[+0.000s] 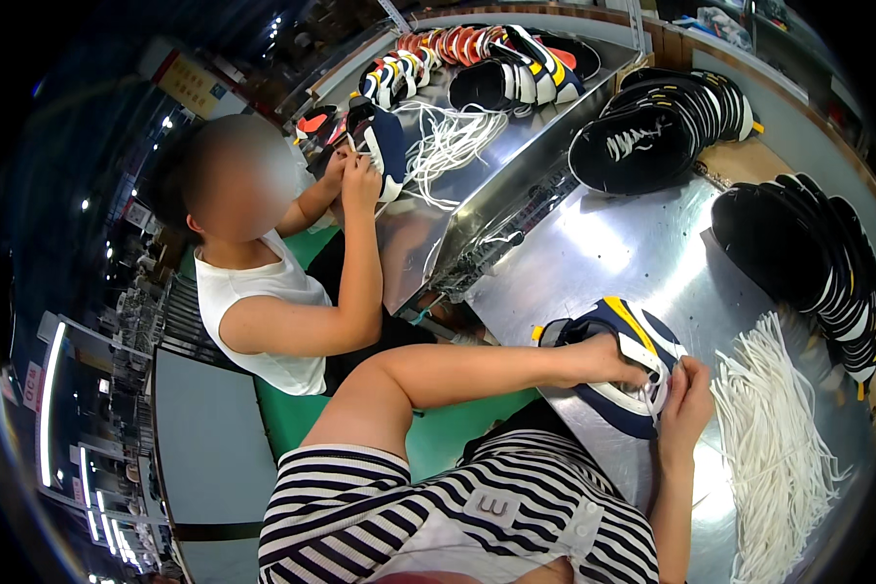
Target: The person laces shoe uppers, threading laces through the eyelets using a small pointed tool and adjusting them into place by hand.
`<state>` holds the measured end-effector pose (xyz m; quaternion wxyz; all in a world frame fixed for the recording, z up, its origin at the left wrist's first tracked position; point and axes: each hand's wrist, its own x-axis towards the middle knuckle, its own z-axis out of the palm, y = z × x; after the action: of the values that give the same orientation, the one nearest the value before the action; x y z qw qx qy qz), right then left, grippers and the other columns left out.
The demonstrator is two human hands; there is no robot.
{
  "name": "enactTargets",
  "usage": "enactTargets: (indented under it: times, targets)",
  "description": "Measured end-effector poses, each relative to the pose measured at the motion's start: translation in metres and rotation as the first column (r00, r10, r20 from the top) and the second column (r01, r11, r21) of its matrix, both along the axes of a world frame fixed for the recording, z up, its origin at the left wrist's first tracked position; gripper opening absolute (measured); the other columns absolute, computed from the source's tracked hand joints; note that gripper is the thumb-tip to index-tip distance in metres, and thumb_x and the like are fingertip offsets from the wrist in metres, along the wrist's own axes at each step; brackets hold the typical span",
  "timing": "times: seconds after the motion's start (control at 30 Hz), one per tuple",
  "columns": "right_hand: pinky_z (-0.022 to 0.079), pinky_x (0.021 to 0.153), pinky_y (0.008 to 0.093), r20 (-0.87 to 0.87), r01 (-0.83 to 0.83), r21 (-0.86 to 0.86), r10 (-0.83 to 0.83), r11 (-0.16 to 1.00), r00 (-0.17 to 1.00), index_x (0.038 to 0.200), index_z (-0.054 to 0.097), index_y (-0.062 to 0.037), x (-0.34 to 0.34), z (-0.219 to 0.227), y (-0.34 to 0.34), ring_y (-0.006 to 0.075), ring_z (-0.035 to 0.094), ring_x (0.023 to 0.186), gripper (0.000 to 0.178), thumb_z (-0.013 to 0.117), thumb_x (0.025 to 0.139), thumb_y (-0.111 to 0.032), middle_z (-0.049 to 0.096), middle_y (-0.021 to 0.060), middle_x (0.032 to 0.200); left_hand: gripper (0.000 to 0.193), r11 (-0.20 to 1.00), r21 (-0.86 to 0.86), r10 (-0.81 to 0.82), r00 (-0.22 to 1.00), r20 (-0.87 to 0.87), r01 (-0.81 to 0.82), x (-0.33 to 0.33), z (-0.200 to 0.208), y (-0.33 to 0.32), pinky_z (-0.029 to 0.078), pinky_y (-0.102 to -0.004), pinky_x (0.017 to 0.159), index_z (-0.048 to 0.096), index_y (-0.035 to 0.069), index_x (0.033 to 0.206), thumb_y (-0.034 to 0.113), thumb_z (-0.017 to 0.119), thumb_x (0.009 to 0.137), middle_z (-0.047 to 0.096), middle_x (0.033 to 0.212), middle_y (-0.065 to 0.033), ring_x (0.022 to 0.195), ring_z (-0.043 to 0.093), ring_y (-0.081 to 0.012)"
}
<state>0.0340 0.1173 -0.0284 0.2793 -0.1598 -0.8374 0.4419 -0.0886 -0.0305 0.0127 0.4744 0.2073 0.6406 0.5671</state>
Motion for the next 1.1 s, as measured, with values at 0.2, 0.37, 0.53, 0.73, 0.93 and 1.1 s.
enactTargets:
  times: [0.2, 0.37, 0.53, 0.73, 0.93, 1.1]
  targets:
    - [0.049, 0.064, 0.0310, 0.065, -0.045, -0.044, 0.048, 0.998, 0.997, 0.104, 0.056, 0.0011, 0.010, -0.001, 0.000, 0.0200, 0.062, 0.067, 0.012, 0.052, 0.097, -0.009, 0.064, 0.0138, 0.081, 0.033, 0.994, -0.020, 0.107, 0.994, -0.002, -0.107, 0.002, -0.014, 0.013, 0.052, -0.0270, 0.074, 0.065, 0.001, 0.104, 0.000, 0.076, 0.073, 0.068, 0.094, -0.0050, 0.084, 0.063, -0.0137]
    - [0.049, 0.068, 0.0412, 0.188, 0.199, 0.102, -0.215, 0.975, 0.958, 0.104, 0.059, -0.0032, -0.006, -0.012, 0.006, 0.0367, 0.065, 0.080, 0.017, 0.053, 0.096, -0.017, 0.066, 0.0191, 0.089, 0.017, 0.981, 0.081, -0.192, 0.951, 0.242, 0.177, -0.014, 0.014, 0.005, 0.048, -0.0239, 0.072, 0.069, 0.004, 0.091, 0.005, 0.076, 0.075, 0.066, 0.084, 0.0004, 0.079, 0.060, -0.0090]
    - [0.048, 0.067, 0.0461, 0.171, 0.228, 0.090, -0.240, 0.970, 0.955, 0.102, 0.055, -0.0060, 0.001, 0.009, -0.015, 0.0388, 0.063, 0.078, 0.016, 0.053, 0.095, -0.020, 0.066, 0.0164, 0.087, 0.034, 0.852, 0.255, 0.382, 0.876, 0.295, -0.457, -0.007, 0.106, -0.106, 0.048, -0.0222, 0.072, 0.060, 0.001, 0.112, 0.010, 0.070, 0.081, 0.062, 0.099, -0.0066, 0.084, 0.058, -0.0120]
    - [0.050, 0.063, 0.0429, 0.093, 0.236, 0.154, -0.252, 0.960, 0.963, 0.099, 0.053, -0.0069, 0.008, 0.001, -0.025, 0.0346, 0.064, 0.070, 0.015, 0.055, 0.095, -0.021, 0.068, 0.0126, 0.081, 0.015, 0.961, 0.193, 0.272, 0.801, -0.534, -0.198, 0.036, 0.091, -0.114, 0.047, -0.0264, 0.072, 0.068, 0.002, 0.096, 0.007, 0.070, 0.082, 0.063, 0.092, -0.0063, 0.085, 0.058, -0.0166]
    - [0.049, 0.061, 0.0357, 0.038, 0.169, -0.095, -0.166, 0.981, 0.985, 0.100, 0.059, -0.0035, -0.004, 0.004, -0.009, 0.0269, 0.066, 0.067, 0.018, 0.059, 0.094, -0.020, 0.068, 0.0106, 0.079, 0.012, 0.999, -0.005, -0.014, 0.184, -0.983, 0.051, 0.056, 0.024, -0.046, 0.039, -0.0373, 0.082, 0.067, 0.007, 0.080, 0.009, 0.076, 0.073, 0.060, 0.097, -0.0055, 0.097, 0.054, -0.0272]
    - [0.050, 0.063, 0.0287, 0.017, 0.091, -0.376, -0.091, 0.922, 0.996, 0.101, 0.059, -0.0028, 0.026, 0.033, -0.024, 0.0185, 0.067, 0.070, 0.016, 0.059, 0.094, -0.017, 0.067, 0.0086, 0.076, 0.017, 0.997, 0.023, 0.043, 0.315, -0.948, -0.068, 0.047, 0.006, -0.031, 0.049, -0.0348, 0.073, 0.062, 0.001, 0.083, 0.004, 0.077, 0.075, 0.063, 0.096, -0.0118, 0.083, 0.062, -0.0280]
